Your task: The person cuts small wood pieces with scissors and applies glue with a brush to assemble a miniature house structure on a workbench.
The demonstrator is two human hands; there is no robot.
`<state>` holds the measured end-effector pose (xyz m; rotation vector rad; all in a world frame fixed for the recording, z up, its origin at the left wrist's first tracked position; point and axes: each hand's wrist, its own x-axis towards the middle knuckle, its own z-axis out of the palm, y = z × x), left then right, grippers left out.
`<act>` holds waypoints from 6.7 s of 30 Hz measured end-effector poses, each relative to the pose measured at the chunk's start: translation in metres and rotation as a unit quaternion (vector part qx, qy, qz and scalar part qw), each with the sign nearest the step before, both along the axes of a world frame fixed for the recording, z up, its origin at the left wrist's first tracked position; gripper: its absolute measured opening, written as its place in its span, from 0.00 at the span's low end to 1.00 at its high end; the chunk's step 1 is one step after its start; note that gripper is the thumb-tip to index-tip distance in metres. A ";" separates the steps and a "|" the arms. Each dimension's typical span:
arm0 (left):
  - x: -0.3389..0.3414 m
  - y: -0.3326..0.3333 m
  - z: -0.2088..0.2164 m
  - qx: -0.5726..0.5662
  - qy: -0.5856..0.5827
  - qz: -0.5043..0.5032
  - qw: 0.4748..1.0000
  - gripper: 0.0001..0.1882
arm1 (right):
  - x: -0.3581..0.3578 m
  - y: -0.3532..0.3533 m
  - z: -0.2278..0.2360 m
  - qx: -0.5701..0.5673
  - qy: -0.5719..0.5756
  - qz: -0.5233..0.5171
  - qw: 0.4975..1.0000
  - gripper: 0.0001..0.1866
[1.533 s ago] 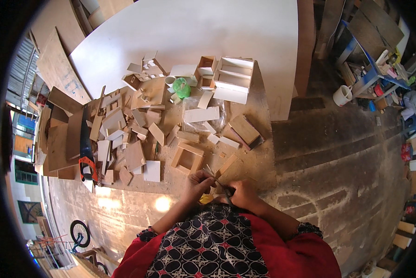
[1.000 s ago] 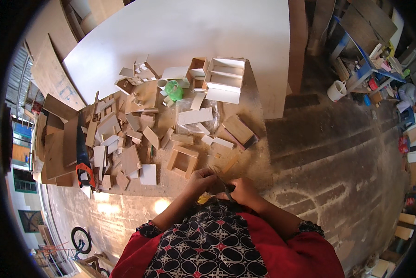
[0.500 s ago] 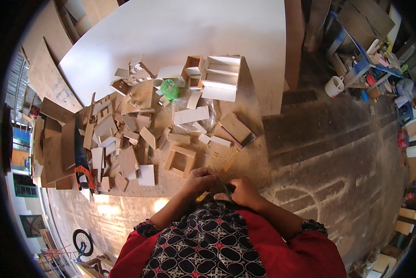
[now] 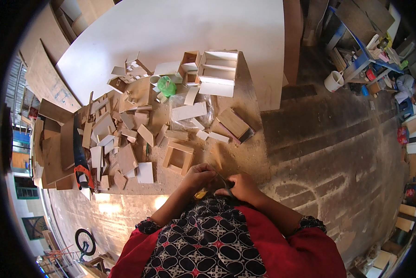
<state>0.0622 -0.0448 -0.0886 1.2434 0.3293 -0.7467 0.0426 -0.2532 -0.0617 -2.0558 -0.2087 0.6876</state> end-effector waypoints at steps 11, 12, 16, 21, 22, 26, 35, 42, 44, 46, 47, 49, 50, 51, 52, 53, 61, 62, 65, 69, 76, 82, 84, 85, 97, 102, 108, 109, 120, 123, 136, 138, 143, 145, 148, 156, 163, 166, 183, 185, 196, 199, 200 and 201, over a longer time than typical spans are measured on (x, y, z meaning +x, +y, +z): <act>-0.001 -0.009 0.023 -0.077 0.055 0.076 0.993 0.08 | 0.010 -0.018 -0.019 0.248 0.184 -0.011 0.951 0.24; -0.001 -0.008 0.028 -0.073 0.044 0.067 0.994 0.08 | 0.012 -0.019 -0.019 0.232 0.181 -0.022 0.955 0.20; 0.003 -0.002 0.036 -0.055 0.027 0.042 0.997 0.09 | 0.022 -0.018 -0.011 0.182 0.143 -0.059 0.971 0.15; 0.004 0.001 0.037 -0.052 0.047 0.055 0.996 0.08 | 0.033 0.004 -0.012 0.269 -0.009 -0.101 0.958 0.18; 0.004 0.002 0.031 -0.062 0.044 0.055 0.996 0.08 | 0.037 0.012 -0.010 0.296 -0.014 -0.117 0.948 0.18; 0.004 -0.001 0.035 -0.079 0.044 0.079 0.993 0.10 | 0.055 0.020 0.008 0.332 0.081 -0.078 0.936 0.18; 0.012 0.014 0.057 -0.187 0.115 0.033 0.975 0.26 | 0.069 0.025 0.007 0.382 0.063 -0.072 0.919 0.15; 0.007 0.039 0.059 -0.280 0.064 0.044 0.957 0.35 | 0.067 0.029 0.007 0.420 0.165 -0.138 0.882 0.14; 0.004 0.046 0.059 -0.269 0.047 0.082 0.959 0.36 | 0.072 0.025 0.010 0.485 0.197 -0.168 0.835 0.13; 0.000 0.041 0.057 -0.183 -0.088 0.088 0.975 0.34 | 0.076 0.024 0.015 0.507 0.228 -0.216 0.803 0.14; -0.001 0.036 0.057 -0.138 -0.155 0.090 0.974 0.33 | 0.075 0.024 0.019 0.496 0.245 -0.250 0.795 0.15; -0.004 0.018 0.070 -0.055 -0.238 0.101 0.964 0.33 | 0.072 0.028 0.025 0.482 0.267 -0.296 0.781 0.14; -0.004 0.011 0.075 -0.012 -0.277 0.107 0.955 0.33 | 0.069 0.032 0.029 0.481 0.273 -0.309 0.774 0.12; -0.003 0.009 0.075 -0.034 -0.280 0.130 0.951 0.28 | 0.066 0.035 0.031 0.481 0.280 -0.321 0.766 0.09; 0.000 0.008 0.071 -0.053 -0.284 0.144 0.946 0.25 | 0.064 0.036 0.028 0.480 0.293 -0.311 0.766 0.09; 0.003 0.009 0.065 -0.072 -0.290 0.158 0.941 0.23 | 0.062 0.039 0.023 0.479 0.305 -0.299 0.767 0.09; 0.020 0.026 0.069 -0.199 -0.143 0.209 0.947 0.16 | 0.056 0.032 0.032 0.361 0.247 -0.189 0.879 0.12; 0.022 0.027 0.069 -0.192 -0.121 0.212 0.951 0.16 | 0.056 0.032 0.030 0.355 0.219 -0.188 0.889 0.13; 0.025 0.032 0.061 -0.216 -0.068 0.199 0.953 0.17 | 0.063 0.034 0.021 0.332 0.135 -0.164 0.919 0.13; 0.025 0.033 0.057 -0.194 -0.037 0.142 0.970 0.18 | 0.069 0.043 0.017 0.367 0.044 -0.138 0.919 0.14; 0.020 0.030 0.052 -0.179 0.013 0.182 0.967 0.14 | 0.075 0.050 0.022 0.337 0.013 -0.084 0.938 0.16; 0.011 0.037 0.059 -0.073 -0.095 0.163 0.979 0.14 | 0.068 0.037 0.017 0.245 0.006 -0.013 0.969 0.14; 0.007 0.039 0.059 -0.061 -0.077 0.172 0.980 0.14 | 0.064 0.037 0.017 0.236 0.042 -0.001 0.971 0.15; 0.006 0.040 0.057 -0.055 -0.087 0.162 0.981 0.14 | 0.061 0.038 0.016 0.241 0.060 0.000 0.969 0.15; -0.001 0.033 0.054 0.077 -0.157 0.114 0.978 0.10 | 0.048 0.023 0.022 0.103 -0.063 0.095 0.988 0.26; 0.000 0.024 0.068 0.130 -0.195 0.045 0.971 0.11 | 0.044 0.021 0.022 0.103 -0.066 0.067 0.990 0.31; 0.000 0.019 0.070 0.158 -0.184 -0.001 0.970 0.10 | 0.034 0.019 0.025 0.130 -0.083 0.027 0.988 0.32; -0.001 0.018 0.069 0.160 -0.184 0.000 0.970 0.10 | 0.032 0.019 0.027 0.131 -0.062 0.018 0.989 0.31; -0.001 -0.001 0.074 0.165 -0.210 0.014 0.964 0.11 | 0.029 0.007 0.031 0.102 -0.143 0.015 0.984 0.26; 0.003 0.000 0.069 0.166 -0.255 0.015 0.953 0.11 | 0.029 0.010 0.029 0.107 -0.189 -0.002 0.976 0.28; 0.003 -0.004 0.073 0.134 -0.275 -0.017 0.952 0.09 | 0.022 0.006 0.040 0.101 -0.179 -0.017 0.979 0.26; 0.003 -0.004 0.070 0.140 -0.272 -0.018 0.952 0.09 | 0.022 0.005 0.038 0.091 -0.200 -0.010 0.975 0.24; -0.002 -0.005 0.067 0.115 -0.229 0.002 0.967 0.08 | 0.018 0.003 0.020 0.079 -0.245 0.005 0.966 0.23; -0.002 -0.003 0.067 0.107 -0.242 -0.012 0.964 0.08 | 0.015 0.006 0.021 0.094 -0.215 -0.010 0.972 0.24; 0.000 0.000 0.072 0.108 -0.273 -0.046 0.955 0.09 | 0.011 0.014 0.030 0.082 -0.229 -0.019 0.970 0.26; 0.007 -0.001 0.079 0.182 -0.297 -0.097 0.932 0.08 | 0.009 0.009 0.026 0.092 -0.178 -0.027 0.979 0.23; 0.009 -0.004 0.072 0.124 -0.211 -0.064 0.967 0.08 | 0.014 0.004 0.014 0.069 -0.217 -0.025 0.973 0.20; 0.009 -0.003 0.069 0.119 -0.193 -0.077 0.971 0.08 | 0.010 0.002 0.010 0.061 -0.210 -0.023 0.976 0.20; 0.012 0.025 0.044 -0.188 -0.047 0.146 0.970 0.23 | 0.060 -0.001 0.012 -0.241 -0.265 -0.034 0.933 0.33; 0.010 0.028 0.044 -0.202 -0.030 0.160 0.966 0.23 | 0.059 0.003 0.020 -0.253 -0.232 -0.037 0.939 0.32; -0.020 0.076 0.025 -0.130 -0.064 0.329 0.933 0.08 | 0.059 0.000 0.026 -0.307 -0.249 0.041 0.917 0.12; -0.034 0.096 0.031 -0.032 -0.109 0.343 0.933 0.08 | 0.064 0.006 0.034 -0.258 -0.244 0.017 0.935 0.12; -0.038 0.103 0.029 -0.018 -0.132 0.333 0.933 0.08 | 0.066 0.009 0.031 -0.220 -0.249 0.014 0.943 0.13; -0.041 0.105 0.028 0.017 -0.128 0.354 0.926 0.09 | 0.067 0.012 0.028 -0.182 -0.254 0.012 0.950 0.14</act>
